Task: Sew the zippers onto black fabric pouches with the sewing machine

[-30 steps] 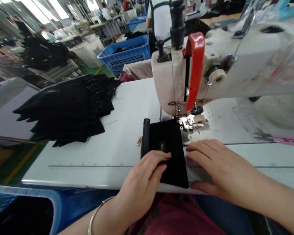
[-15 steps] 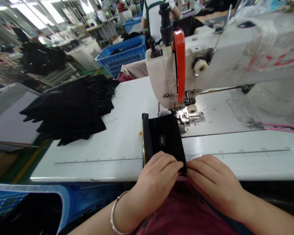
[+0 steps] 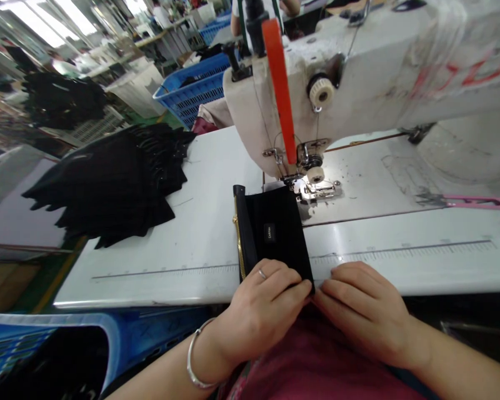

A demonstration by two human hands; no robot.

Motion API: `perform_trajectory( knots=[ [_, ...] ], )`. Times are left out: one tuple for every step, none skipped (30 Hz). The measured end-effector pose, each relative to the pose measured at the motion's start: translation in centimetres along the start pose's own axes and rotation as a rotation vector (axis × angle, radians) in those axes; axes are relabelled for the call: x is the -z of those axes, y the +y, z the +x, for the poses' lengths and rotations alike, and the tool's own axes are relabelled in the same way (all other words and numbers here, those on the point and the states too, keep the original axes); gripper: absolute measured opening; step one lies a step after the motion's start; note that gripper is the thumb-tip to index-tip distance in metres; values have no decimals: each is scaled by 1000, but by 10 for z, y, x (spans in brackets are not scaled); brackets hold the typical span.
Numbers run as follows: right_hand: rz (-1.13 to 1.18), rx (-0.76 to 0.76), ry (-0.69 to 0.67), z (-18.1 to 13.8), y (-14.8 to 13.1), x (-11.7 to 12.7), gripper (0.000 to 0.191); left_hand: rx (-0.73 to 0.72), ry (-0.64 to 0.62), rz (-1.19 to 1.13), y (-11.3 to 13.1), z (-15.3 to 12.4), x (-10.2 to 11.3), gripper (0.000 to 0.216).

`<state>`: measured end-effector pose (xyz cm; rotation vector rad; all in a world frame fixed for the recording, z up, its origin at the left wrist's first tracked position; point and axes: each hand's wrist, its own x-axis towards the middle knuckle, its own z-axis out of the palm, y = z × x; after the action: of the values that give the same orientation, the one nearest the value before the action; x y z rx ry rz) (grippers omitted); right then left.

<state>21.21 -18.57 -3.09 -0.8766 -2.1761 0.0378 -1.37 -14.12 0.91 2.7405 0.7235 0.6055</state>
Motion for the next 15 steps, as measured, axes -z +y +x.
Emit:
perform_trajectory(
  knots=[
    [-4, 8, -5, -1, 0, 1, 21, 1, 4, 13, 0, 0, 0, 18],
    [-2, 14, -11, -2, 1, 1, 22, -1, 10, 22, 1, 0, 0, 18],
    [3, 21, -15, -4, 1, 2, 22, -7, 14, 25, 1, -1, 0, 19],
    [9, 25, -14, -5, 1, 3, 22, -10, 16, 24, 1, -2, 0, 20],
    [15, 25, -11, -7, 2, 4, 22, -12, 18, 20, 1, -4, 0, 23],
    [20, 23, -9, -8, 2, 4, 22, -14, 18, 16, 0, -5, -1, 26],
    [25, 18, -10, -9, 1, 4, 22, -16, 16, 15, -1, -7, -1, 28],
    [26, 13, -10, -11, 1, 4, 21, -23, 14, 20, -1, -9, -1, 29],
    [25, 4, -10, -12, 1, 4, 20, -32, 15, 29, -2, -11, 0, 30],
    [27, -5, -9, -12, 1, 4, 19, -47, 16, 40, -3, -12, 0, 30],
    [31, -17, -5, -13, 0, 3, 19, -66, 16, 51, -3, -12, 0, 29],
    [36, -32, 2, -13, 0, 2, 19, -83, 16, 62, -4, -12, 1, 29],
    [41, -48, 10, -12, 0, 2, 19, -96, 15, 70, -4, -12, 2, 29],
    [45, -63, 16, -12, 0, 1, 19, -104, 15, 71, -4, -11, 2, 29],
    [46, -74, 18, -11, 0, 1, 20, -101, 16, 67, -3, -10, 3, 29]
  ],
)
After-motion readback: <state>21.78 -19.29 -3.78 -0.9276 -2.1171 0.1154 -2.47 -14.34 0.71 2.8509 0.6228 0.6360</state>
